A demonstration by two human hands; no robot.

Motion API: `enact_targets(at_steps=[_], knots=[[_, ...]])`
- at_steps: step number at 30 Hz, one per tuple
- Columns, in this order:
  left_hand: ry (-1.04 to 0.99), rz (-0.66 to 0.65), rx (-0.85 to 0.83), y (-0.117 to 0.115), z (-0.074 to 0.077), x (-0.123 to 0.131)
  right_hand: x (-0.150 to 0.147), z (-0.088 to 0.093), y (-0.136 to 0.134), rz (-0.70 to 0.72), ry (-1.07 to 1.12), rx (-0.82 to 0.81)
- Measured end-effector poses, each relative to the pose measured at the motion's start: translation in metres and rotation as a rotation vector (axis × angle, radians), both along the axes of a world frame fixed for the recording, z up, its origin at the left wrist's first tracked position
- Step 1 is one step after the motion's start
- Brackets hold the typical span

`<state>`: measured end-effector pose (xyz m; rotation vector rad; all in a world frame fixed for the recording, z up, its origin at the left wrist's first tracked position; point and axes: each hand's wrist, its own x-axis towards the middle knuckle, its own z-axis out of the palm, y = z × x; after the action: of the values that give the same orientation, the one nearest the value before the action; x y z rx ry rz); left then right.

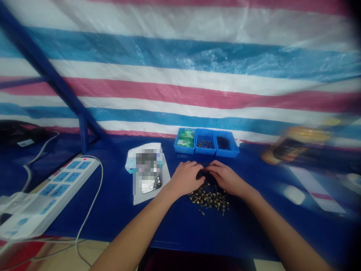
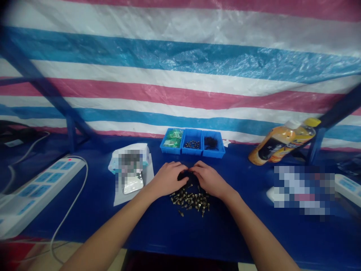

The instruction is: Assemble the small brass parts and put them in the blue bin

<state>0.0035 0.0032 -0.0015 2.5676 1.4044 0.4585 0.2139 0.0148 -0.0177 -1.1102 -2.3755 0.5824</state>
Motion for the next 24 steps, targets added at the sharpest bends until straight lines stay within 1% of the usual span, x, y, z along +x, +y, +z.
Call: enact_targets(at_steps=[5,13,19,21,24], knots=[[-0.004,-0.01,0.005,0.002,-0.002,-0.001,0.003,0.001,0.003,-0.056,0.016,0.029],[0.011,-0.033,-0.002,0.004,-0.004,-0.002,0.005,0.009,0.002,-0.114,0.06,-0.029],[0.014,-0.021,-0.015,0.002,0.0,-0.001,0.003,0.016,-0.003,-0.287,0.055,-0.004],[0.01,-0.022,-0.018,0.001,0.001,-0.001,0.004,0.017,-0.002,-0.304,0.08,-0.032],[0.003,-0.026,-0.022,0.001,0.001,-0.001,0.006,0.017,-0.001,-0.322,0.151,-0.134]])
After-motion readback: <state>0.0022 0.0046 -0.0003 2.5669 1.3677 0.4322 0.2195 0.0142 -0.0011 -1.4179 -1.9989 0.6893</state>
